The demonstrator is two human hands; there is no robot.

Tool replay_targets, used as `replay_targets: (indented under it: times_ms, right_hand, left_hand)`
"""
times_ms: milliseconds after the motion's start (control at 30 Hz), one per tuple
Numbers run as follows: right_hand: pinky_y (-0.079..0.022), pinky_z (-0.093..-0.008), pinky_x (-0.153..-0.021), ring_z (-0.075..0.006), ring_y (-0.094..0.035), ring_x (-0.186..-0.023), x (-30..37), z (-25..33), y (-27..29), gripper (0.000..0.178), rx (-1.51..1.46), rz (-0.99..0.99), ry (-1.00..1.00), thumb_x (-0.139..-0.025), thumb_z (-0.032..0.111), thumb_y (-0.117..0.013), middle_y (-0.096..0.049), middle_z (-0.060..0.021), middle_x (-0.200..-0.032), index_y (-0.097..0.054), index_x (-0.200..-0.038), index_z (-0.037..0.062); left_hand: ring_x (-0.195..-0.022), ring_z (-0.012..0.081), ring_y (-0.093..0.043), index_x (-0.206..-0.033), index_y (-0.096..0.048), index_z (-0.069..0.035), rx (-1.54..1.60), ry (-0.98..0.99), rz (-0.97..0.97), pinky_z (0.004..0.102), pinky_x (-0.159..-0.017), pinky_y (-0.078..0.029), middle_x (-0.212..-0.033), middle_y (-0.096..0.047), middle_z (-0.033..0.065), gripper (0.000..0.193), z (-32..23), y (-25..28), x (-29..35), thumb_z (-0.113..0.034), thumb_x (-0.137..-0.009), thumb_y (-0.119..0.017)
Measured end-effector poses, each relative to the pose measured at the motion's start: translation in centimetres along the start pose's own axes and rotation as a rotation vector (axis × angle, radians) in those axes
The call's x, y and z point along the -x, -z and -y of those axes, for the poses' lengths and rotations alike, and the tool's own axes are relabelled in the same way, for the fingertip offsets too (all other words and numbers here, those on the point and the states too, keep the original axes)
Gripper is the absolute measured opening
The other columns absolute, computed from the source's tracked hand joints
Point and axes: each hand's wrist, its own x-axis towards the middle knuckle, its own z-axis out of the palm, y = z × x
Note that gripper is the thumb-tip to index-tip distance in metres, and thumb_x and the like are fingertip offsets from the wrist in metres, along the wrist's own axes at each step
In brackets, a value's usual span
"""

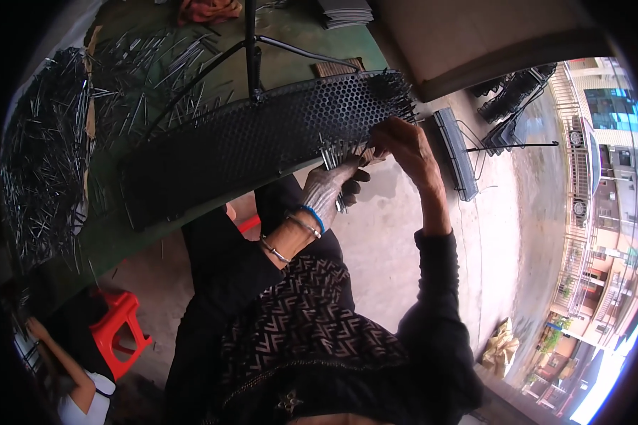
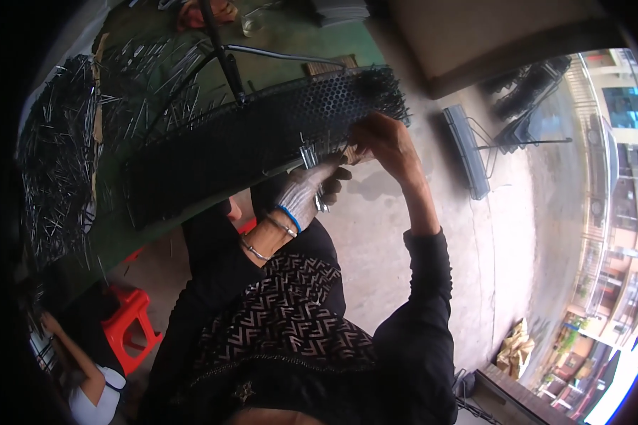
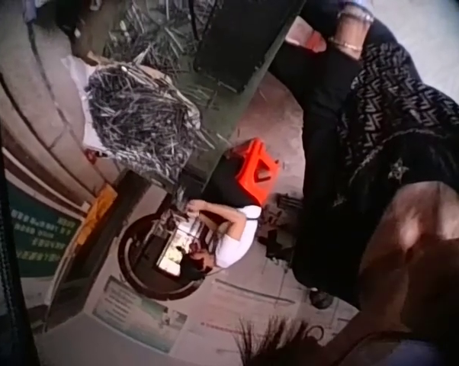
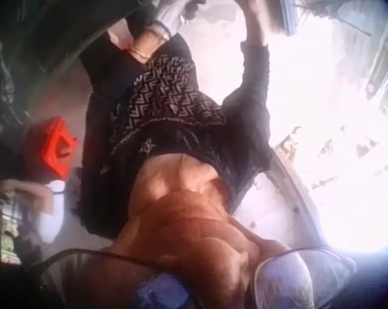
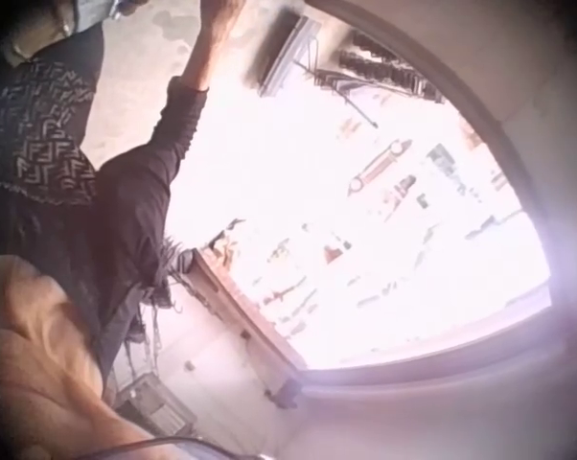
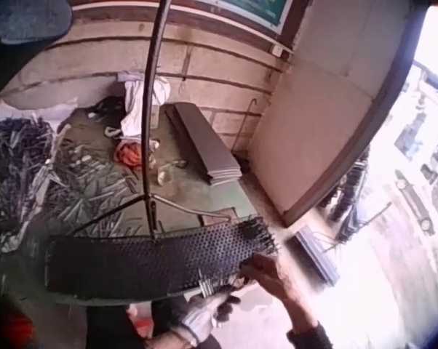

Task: Inserting thin metal wires into a mesh-like frame.

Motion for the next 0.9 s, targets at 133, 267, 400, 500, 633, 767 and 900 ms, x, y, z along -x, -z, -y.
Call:
replay_targets:
  times_ms: [133, 267, 400, 500, 633, 767, 900]
  right_hand:
    - [-0.048, -0.0293, -0.062, -0.0155, -0.062, -0.067, -0.5, 0.6, 1.3, 0.008, 0.310, -0.572, 0.051, -0.088, 0.009, -0.057, -0.065, -0.0119, -0.075, -0.060, -0.091, 0.0024]
    - [-0.050, -0.0337, -0.065, -0.0263, -0.066, -0.072, -2.2, 0.5, 2.7, 0.006, 0.475, -0.717, 0.175, -0.089, 0.007, -0.053, -0.066, -0.0132, -0.080, -0.058, -0.091, 0.0040]
    - [-0.049, -0.0299, -0.061, -0.0178, -0.065, -0.067, -3.8, -2.9, 4.0, 0.014, 0.680, -0.782, 0.273, -0.091, 0.014, -0.052, -0.068, -0.0090, -0.080, -0.062, -0.097, 0.0054]
    - [-0.049, -0.0418, -0.071, -0.0353, -0.063, -0.082, -4.5, -3.7, 3.6, 0.007, 0.611, -0.754, 0.145, -0.087, 0.010, -0.056, -0.064, -0.0146, -0.085, -0.059, -0.093, 0.0071]
    - [-0.048, -0.0383, -0.074, -0.0269, -0.063, -0.085, -4.5, -4.2, 3.2, 0.014, 0.767, -0.720, 0.181, -0.089, 0.022, -0.060, -0.065, -0.0102, -0.089, -0.068, -0.098, 0.0146]
    - [-0.046, -0.0395, -0.079, -0.0284, -0.058, -0.095, -3.7, -3.4, 2.8, 0.024, 0.950, -0.642, 0.043, -0.086, 0.029, -0.064, -0.060, -0.0108, -0.099, -0.069, -0.105, 0.0165]
    - [-0.047, -0.0317, -0.066, -0.0199, -0.061, -0.073, -2.4, -1.4, 1.5, 0.031, 0.594, -0.516, 0.087, -0.087, 0.030, -0.065, -0.064, -0.0083, -0.081, -0.068, -0.106, 0.0064]
  left_hand:
    - [-0.069, 0.0136, -0.063, -0.102, -0.065, -0.008, 0.127, 0.001, -0.009, 0.0276, -0.057, -0.052, -0.086, -0.068, 0.0066, 0.021, 0.2, 0.5, -0.5, -0.025, -0.089, -0.064]
    - [-0.077, 0.0187, -0.065, -0.105, -0.062, -0.007, 0.284, -0.032, -0.010, 0.0361, -0.066, -0.055, -0.089, -0.066, 0.0079, 0.023, 1.0, 0.9, -0.8, -0.025, -0.091, -0.062]
    - [-0.076, 0.0170, -0.064, -0.106, -0.061, -0.006, 0.297, -0.012, -0.007, 0.0338, -0.064, -0.055, -0.087, -0.065, 0.0069, 0.023, 1.1, 0.4, -0.6, -0.025, -0.092, -0.060]
    - [-0.070, 0.0140, -0.062, -0.104, -0.061, -0.006, 0.234, -0.034, 0.003, 0.0290, -0.059, -0.053, -0.083, -0.064, 0.0055, 0.024, 1.4, 1.0, -0.9, -0.027, -0.093, -0.058]
    - [-0.061, 0.0101, -0.057, -0.103, -0.061, -0.005, 0.168, -0.052, 0.031, 0.0237, -0.052, -0.048, -0.076, -0.062, 0.0029, 0.025, 1.5, 1.4, -1.1, -0.028, -0.093, -0.059]
    - [-0.059, 0.0089, -0.056, -0.102, -0.062, -0.005, 0.137, -0.044, -0.004, 0.0229, -0.050, -0.046, -0.073, -0.061, 0.0017, 0.025, 1.2, 0.6, -0.7, -0.027, -0.092, -0.061]
    - [-0.056, 0.0087, -0.055, -0.098, -0.064, -0.004, 0.138, -0.119, 0.040, 0.0224, -0.049, -0.045, -0.072, -0.061, 0.0019, 0.025, 1.3, 0.8, -0.8, -0.028, -0.090, -0.063]
